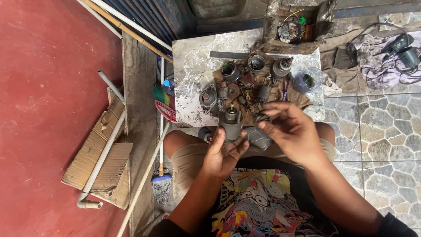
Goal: Cleaning and inspecting various small metal components of a motor using a toothbrush and manual manipulation.
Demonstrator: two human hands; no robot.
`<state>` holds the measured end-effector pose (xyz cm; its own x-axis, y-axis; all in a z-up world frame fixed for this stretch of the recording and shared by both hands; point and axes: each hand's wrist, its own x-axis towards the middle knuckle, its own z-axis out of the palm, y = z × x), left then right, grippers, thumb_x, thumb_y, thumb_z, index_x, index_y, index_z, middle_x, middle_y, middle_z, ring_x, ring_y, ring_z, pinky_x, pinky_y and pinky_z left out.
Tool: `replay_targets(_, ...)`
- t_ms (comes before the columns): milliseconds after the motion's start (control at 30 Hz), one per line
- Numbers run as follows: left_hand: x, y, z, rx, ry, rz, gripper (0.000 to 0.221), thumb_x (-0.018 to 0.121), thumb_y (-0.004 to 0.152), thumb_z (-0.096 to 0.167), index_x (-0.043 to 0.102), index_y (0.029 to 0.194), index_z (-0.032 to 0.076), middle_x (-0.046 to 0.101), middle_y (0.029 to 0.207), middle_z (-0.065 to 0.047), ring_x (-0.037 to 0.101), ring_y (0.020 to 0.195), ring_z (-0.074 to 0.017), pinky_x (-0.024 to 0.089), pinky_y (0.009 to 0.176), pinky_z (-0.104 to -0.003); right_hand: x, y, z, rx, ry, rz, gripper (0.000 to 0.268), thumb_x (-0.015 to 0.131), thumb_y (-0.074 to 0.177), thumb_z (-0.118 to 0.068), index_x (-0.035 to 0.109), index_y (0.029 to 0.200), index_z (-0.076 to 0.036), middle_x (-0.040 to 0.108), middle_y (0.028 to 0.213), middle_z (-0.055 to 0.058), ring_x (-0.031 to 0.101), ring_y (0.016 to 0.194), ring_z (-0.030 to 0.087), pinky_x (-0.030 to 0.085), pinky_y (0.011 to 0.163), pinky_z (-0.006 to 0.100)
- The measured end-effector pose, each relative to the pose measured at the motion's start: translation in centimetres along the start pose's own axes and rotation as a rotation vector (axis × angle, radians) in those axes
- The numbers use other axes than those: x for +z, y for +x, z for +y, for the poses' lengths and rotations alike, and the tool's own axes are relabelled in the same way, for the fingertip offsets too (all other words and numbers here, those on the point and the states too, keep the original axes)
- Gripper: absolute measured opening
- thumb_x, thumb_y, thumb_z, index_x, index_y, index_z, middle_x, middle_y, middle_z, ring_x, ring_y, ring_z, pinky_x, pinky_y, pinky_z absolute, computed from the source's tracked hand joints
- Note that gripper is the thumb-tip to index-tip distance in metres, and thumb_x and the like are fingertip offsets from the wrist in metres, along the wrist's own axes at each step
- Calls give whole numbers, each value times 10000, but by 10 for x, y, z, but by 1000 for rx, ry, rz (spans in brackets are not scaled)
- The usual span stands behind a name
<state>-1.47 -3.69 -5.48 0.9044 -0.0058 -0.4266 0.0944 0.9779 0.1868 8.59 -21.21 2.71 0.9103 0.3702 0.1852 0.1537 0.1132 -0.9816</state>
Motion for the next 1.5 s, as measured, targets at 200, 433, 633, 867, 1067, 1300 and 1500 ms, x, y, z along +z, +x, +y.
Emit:
replay_targets(200,4,1,1,-34,140,-75,472,738,929,267,576,1357,150,695,1220,-201,682,1100,-339,612,936,-445,25,0,-7,-3,-92,21,260,832,824,23,724,1058,58,681,908,158,679,868,214,579,757,347)
replay_targets(433,8,11,3,124,366,-190,477,712,942,234,532,1360,93,654,1250,-231,662,1158,-346,578,995,-507,29,4,-23,-264,-413,-13,239,782,856,34,776,1089,-19,751,1015,165,742,966,345,596,799,423)
replay_targets(633,-10,16,1,198,443,-234,389,630,1001,228,539,1338,55,658,1233,-237,665,1146,-346,567,1001,-502,26,-1,-28,-357,-519,-92,183,659,919,28,785,1047,-5,735,1008,175,735,932,309,609,828,402)
replay_targets(867,10,12,2,248,495,-204,383,580,1038,286,577,1323,29,673,1105,-167,682,1000,-223,600,927,-389,33,-11,-23,-409,-524,-105,181,644,900,38,765,1022,-17,724,964,162,733,874,305,620,794,419)
replay_targets(1067,-10,14,-1,254,484,-206,406,567,1039,258,562,1351,-2,672,1113,-202,690,1003,-254,596,914,-403,38,-2,-27,-444,-559,-47,192,671,901,43,775,1032,-52,726,1010,97,732,899,256,608,795,374)
replay_targets(1300,23,-9,34,160,430,-164,484,543,1026,329,481,1420,54,672,1168,-240,700,1025,-306,594,864,-422,19,-13,9,-149,-308,-91,190,676,869,67,752,1004,-43,749,895,145,750,821,320,601,775,434)
replay_targets(1500,-22,-22,38,249,541,-107,525,566,1027,251,439,1449,-35,657,1046,-240,695,913,-275,615,800,-405,-48,7,108,552,-28,396,202,669,951,-42,716,1143,4,702,966,199,734,822,238,622,758,345)
